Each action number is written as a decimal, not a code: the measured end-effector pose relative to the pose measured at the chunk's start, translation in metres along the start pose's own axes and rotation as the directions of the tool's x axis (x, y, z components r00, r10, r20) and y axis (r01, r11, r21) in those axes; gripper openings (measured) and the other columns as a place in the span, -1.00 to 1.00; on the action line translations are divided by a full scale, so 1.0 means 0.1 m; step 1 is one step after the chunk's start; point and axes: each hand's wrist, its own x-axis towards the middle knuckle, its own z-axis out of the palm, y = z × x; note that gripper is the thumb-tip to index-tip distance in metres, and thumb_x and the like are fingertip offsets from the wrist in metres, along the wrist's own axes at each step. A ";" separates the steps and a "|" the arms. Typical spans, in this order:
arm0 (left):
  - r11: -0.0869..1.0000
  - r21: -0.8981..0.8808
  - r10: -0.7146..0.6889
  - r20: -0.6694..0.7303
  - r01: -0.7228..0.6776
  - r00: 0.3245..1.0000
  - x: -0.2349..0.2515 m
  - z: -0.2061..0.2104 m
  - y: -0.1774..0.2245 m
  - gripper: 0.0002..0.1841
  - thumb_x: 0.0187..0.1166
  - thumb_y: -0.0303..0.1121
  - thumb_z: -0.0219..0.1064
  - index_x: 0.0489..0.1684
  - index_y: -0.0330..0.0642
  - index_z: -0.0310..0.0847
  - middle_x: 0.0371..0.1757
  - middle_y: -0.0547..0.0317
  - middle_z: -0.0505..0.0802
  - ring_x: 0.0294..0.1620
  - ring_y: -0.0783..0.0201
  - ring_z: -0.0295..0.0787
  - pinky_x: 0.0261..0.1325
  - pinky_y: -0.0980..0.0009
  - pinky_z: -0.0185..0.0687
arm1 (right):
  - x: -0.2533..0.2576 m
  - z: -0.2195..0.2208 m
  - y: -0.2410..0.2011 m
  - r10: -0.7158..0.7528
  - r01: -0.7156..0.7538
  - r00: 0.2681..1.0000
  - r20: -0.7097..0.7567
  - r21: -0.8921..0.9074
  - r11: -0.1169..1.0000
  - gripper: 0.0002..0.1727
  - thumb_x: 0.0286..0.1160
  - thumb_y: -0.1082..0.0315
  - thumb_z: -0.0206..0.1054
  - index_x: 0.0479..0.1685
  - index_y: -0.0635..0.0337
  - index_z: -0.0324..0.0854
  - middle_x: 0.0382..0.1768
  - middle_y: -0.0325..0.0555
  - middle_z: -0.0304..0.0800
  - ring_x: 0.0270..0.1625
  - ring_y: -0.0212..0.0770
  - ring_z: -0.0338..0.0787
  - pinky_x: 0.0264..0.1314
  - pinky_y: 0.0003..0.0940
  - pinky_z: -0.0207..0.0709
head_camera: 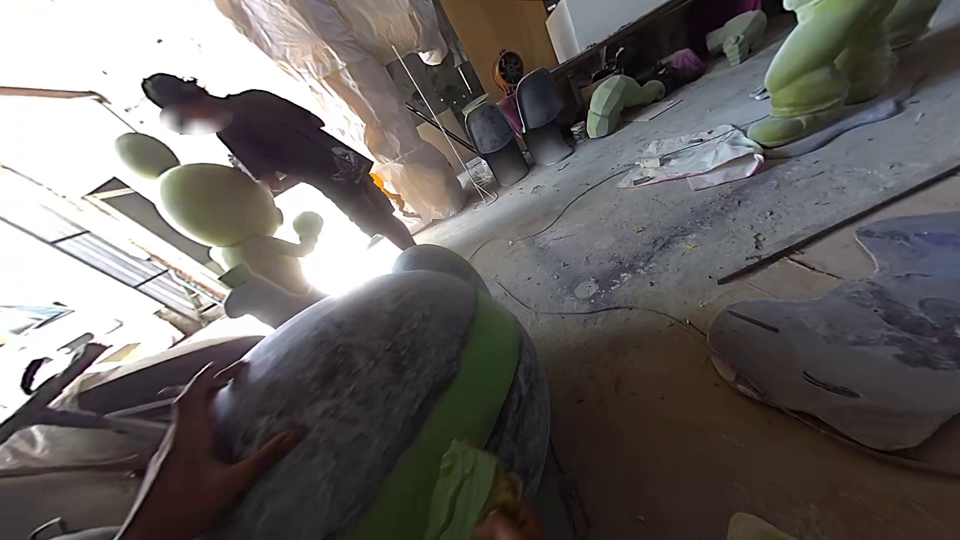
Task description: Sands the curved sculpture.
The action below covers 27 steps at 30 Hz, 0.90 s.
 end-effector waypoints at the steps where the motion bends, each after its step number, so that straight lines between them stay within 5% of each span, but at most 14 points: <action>1: 0.999 0.038 -0.035 -0.026 0.036 0.999 0.08 0.07 0.08 0.37 -0.11 0.52 0.46 0.86 -0.07 -0.02 0.76 -0.14 0.36 0.76 -0.07 0.27 0.70 -0.10 0.27 | 0.00 -0.03 -0.07 -0.012 0.012 0.999 -0.052 -0.011 1.000 -0.77 0.56 0.55 0.09 0.12 0.30 0.51 -0.21 -0.15 0.80 -0.12 -0.32 0.82 0.05 -0.24 0.76; 5: 0.953 0.210 -0.214 -0.049 0.220 0.975 0.43 0.28 0.77 0.35 -0.13 0.55 0.55 0.79 -0.05 0.10 0.43 -0.40 0.63 0.37 -0.43 0.62 0.31 -0.50 0.45 | 0.03 -0.14 -0.31 -0.081 0.070 0.973 -0.215 -0.061 0.996 -0.72 0.57 0.52 0.14 0.21 0.33 0.49 -0.19 -0.03 0.79 -0.15 -0.22 0.85 -0.04 -0.18 0.79; 10: 0.954 0.224 -0.202 -0.004 0.198 0.979 0.97 0.60 1.32 0.51 -0.15 0.70 0.40 0.82 -0.29 -0.02 0.57 -0.33 0.55 0.55 -0.30 0.51 0.53 -0.40 0.31 | 0.04 -0.29 -0.67 -0.232 0.191 0.923 -0.305 -0.158 0.969 -0.70 0.57 0.53 0.13 0.24 0.35 0.48 -0.14 0.06 0.81 -0.12 -0.15 0.87 -0.08 -0.16 0.81; 14: 0.999 0.032 -0.040 0.100 0.037 0.994 1.28 0.55 1.22 0.42 0.01 0.48 0.58 0.84 -0.23 -0.15 0.64 -0.22 0.50 0.52 -0.19 0.58 0.48 -0.28 0.50 | 0.12 -0.53 -0.94 -0.359 0.285 0.879 -0.315 -0.257 0.923 -0.53 0.52 0.53 0.17 0.46 0.25 0.45 0.10 0.07 0.78 0.08 -0.12 0.84 0.06 -0.13 0.78; 18: 0.984 -0.020 0.176 0.127 -0.174 0.976 1.44 0.67 0.71 0.33 0.04 0.53 0.50 0.84 -0.10 -0.04 0.61 0.01 0.57 0.58 0.07 0.55 0.57 -0.09 0.50 | 0.27 -0.65 -1.10 -0.391 0.299 0.864 -0.318 -0.300 0.906 -0.43 0.55 0.47 0.19 0.61 0.10 0.36 0.22 0.06 0.72 0.16 -0.08 0.80 0.02 -0.07 0.76; 23: 0.997 -0.069 0.043 0.038 -0.040 0.998 1.63 0.90 0.73 0.34 -0.02 0.56 0.50 0.80 -0.09 0.00 0.52 -0.02 0.65 0.43 0.00 0.68 0.43 -0.19 0.59 | 0.49 -0.60 -1.11 -0.409 0.312 0.875 -0.259 -0.344 0.886 -0.52 0.59 0.42 0.12 0.52 0.19 0.41 0.13 0.06 0.75 0.09 -0.11 0.82 -0.04 -0.13 0.77; 27: 1.000 -0.009 0.006 0.076 -0.005 0.997 1.87 1.05 0.92 0.39 -0.03 0.64 0.42 0.83 -0.13 -0.05 0.53 -0.07 0.65 0.43 -0.11 0.68 0.39 -0.28 0.57 | 0.74 -0.56 -1.01 -0.595 0.539 0.802 0.052 -0.493 0.683 -0.50 0.60 0.41 0.03 0.52 0.37 0.42 0.23 0.02 0.75 0.25 -0.28 0.76 0.30 -0.29 0.69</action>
